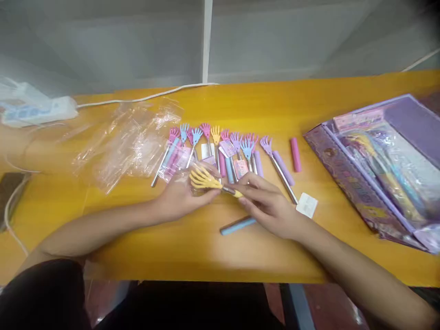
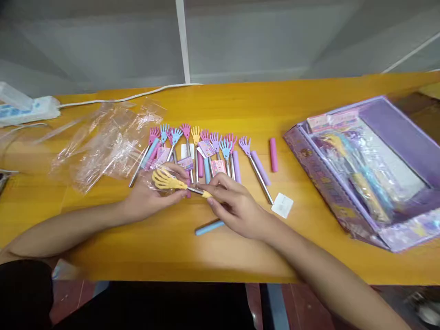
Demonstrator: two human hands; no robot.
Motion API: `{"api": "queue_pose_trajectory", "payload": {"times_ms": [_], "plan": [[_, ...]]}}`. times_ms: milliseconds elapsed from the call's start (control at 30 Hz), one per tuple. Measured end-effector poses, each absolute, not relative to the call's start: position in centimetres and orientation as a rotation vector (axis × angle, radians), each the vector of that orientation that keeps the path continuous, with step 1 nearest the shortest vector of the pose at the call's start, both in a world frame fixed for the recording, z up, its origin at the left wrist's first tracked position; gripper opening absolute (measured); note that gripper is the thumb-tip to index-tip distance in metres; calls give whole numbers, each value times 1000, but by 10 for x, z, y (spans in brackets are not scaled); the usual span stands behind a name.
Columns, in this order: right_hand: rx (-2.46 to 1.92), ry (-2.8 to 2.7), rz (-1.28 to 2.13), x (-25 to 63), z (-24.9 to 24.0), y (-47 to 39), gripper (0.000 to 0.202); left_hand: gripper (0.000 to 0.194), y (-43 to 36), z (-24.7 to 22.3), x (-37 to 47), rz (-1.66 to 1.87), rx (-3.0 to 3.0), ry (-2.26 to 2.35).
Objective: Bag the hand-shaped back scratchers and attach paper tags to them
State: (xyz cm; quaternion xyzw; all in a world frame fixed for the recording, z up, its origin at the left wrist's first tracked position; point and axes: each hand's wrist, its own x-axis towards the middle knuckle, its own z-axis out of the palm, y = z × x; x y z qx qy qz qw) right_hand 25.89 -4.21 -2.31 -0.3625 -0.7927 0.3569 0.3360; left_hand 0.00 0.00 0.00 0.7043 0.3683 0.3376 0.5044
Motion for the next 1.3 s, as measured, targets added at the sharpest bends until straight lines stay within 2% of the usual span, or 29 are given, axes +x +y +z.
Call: {"api": "queue_pose_trajectory", "payload": {"times_ms": [133, 267, 333, 467, 533, 700, 833, 1033, 1300], "plan": [[-983, -1998, 1020, 258, -22, -49, 34, 16, 0, -6, 1, 771, 1752, 888], [-1007, -1695, 1272, 249, -30, -57, 27, 16, -4, -9, 2, 676, 1728, 850], [-986, -1580, 1291, 247, -33, -58, 28, 16, -6, -9, 2, 665, 1652, 855], [-915, -1806, 1136, 252, -30, -53, 19, 19, -1, -8, 2, 719, 1414, 827], [-837, -1896, 1182, 257, -26, -50, 17, 25, 3, -8, 2, 769, 1314, 793], [-674, -1927, 1454, 270, -16, -43, 65, 29, 8, -8, 2, 908, 1065, 775], [-566, -2089, 1479, 279, -7, -40, 71, 26, 8, -9, 1, 914, 921, 760], [-555, -1966, 1561, 279, -5, -44, 58, 26, 8, -11, -4, 799, 1132, 694], [-757, -1820, 1228, 274, -18, -56, 33, 23, -4, -6, 1, 583, 1439, 778]]}}
